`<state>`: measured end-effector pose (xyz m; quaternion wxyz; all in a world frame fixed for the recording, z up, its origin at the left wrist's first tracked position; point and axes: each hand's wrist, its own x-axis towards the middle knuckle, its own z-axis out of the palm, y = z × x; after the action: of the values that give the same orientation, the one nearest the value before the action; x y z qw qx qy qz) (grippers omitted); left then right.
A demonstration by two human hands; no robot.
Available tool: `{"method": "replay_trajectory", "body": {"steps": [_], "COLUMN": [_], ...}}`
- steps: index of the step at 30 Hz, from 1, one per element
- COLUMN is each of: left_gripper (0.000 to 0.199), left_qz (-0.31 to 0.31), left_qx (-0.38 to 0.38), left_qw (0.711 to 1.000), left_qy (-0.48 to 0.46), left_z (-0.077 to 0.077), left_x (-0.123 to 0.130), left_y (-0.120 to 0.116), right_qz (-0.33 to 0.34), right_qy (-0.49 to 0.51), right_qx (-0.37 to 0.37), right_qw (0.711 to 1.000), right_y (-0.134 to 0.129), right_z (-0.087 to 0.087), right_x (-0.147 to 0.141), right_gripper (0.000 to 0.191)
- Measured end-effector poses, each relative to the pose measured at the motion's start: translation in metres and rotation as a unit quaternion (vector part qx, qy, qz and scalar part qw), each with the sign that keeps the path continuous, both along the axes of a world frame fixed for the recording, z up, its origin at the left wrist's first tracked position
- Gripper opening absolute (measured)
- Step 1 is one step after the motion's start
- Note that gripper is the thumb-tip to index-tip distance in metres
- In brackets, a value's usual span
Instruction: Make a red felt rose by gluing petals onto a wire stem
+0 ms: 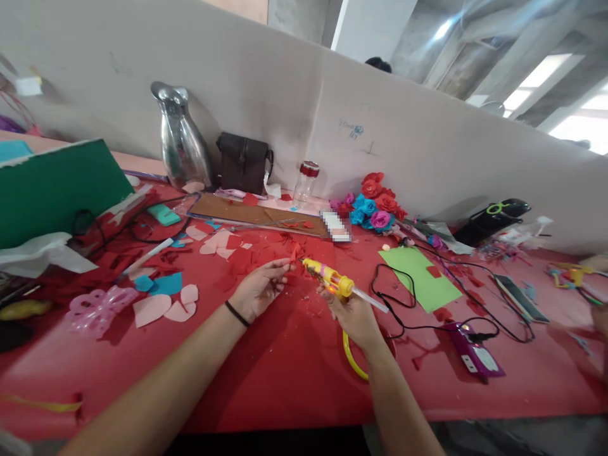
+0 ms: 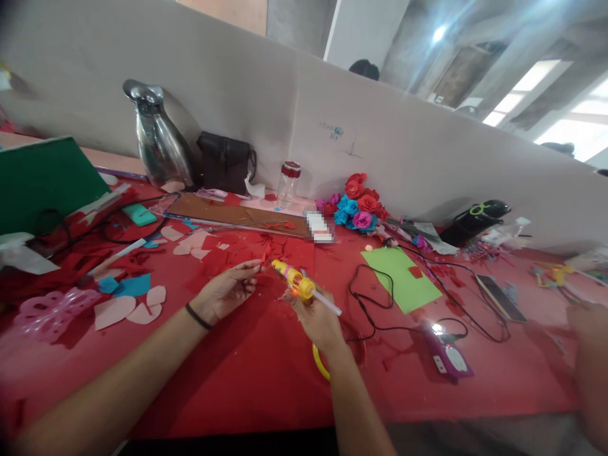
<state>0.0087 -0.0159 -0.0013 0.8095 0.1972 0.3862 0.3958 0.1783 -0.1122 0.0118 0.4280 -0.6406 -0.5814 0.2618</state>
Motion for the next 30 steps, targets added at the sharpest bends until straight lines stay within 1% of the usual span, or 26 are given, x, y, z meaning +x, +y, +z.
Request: {"method": "replay_trajectory", "body": {"steps": [4, 8, 15, 25, 30], "left_gripper": [0.016, 0.015, 0.018, 0.016, 0.017], "left_qz": [-0.013, -0.012, -0.015, -0.012, -0.014], "left_qx": [-0.01, -0.008, 0.001, -0.001, -0.002], "left_qw": [1.0, 1.0, 1.0, 1.0, 1.0], "left_qy": [-0.01, 0.002, 0.014, 0.008, 0.003], "left_z": [0.002, 0.001, -0.001, 0.0, 0.001], "left_x": [0.001, 0.001, 0.002, 0.001, 0.0], "left_y": [-0.002, -0.001, 0.0, -0.001, 0.0], "right_qz": [-0.001, 0.0, -0.002, 0.014, 0.003], "right_qy": [-0.009, -0.025, -0.078, -0.137, -0.165], "right_qx": [-0.003, 0.001, 0.054, 0.062, 0.062], "right_qw": [1.0, 1.0, 0.995, 0.989, 0.984], "right_y": [0.004, 0.004, 0.004, 0.002, 0.003], "right_z": [-0.003, -0.003, 0.004, 0.0, 0.001], "right_x": [-0.005, -0.008, -0.009, -0.012, -0.012], "right_gripper": [0.049, 0.048, 0.046, 0.032, 0.031]}}
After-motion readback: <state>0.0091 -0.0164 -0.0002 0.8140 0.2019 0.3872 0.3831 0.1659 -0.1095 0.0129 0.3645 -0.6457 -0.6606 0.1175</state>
